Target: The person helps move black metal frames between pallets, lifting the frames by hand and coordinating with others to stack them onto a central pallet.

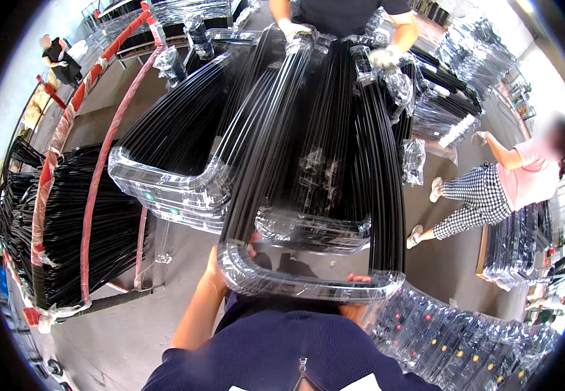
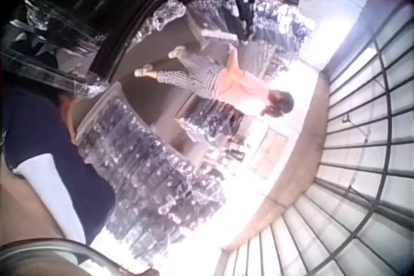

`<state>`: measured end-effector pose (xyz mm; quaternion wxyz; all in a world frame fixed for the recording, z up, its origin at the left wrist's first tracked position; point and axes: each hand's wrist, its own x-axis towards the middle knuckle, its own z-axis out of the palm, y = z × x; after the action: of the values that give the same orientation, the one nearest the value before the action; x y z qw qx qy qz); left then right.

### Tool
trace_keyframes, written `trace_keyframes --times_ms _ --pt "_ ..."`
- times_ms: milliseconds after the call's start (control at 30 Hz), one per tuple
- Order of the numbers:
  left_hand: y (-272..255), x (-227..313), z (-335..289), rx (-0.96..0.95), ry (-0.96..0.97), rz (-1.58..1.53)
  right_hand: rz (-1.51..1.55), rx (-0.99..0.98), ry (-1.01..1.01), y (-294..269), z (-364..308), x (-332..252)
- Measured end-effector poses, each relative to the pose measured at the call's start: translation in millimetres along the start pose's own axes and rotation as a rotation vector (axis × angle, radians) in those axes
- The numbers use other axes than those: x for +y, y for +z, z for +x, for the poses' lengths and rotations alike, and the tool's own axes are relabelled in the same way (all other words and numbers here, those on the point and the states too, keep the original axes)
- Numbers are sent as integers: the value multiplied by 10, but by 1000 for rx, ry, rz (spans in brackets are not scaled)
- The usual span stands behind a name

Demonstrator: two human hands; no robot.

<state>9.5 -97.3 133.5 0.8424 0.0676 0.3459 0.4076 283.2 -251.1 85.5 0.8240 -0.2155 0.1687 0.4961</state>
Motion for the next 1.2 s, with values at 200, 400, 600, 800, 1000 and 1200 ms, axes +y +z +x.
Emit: trace_keyframes --times_ms 200,400,600,800,1000,1200 --pt "87 89 -60 -53 -74 30 -45 -273 -48 -475 200 43" --pt "-336 -584 82 -220 305 -102 24 -26 5 -26 279 185" --pt "296 -663 214 293 39 -363 -15 172 73 129 487 -51" --pt "-418 -957 264 -11 274 347 -2 188 155 50 296 -166" --pt "-557 -845 47 12 14 -1527 10 1 203 -61 43 -131" --pt "-14 -462 -28 195 139 -216 6 -9 191 -45 127 0"
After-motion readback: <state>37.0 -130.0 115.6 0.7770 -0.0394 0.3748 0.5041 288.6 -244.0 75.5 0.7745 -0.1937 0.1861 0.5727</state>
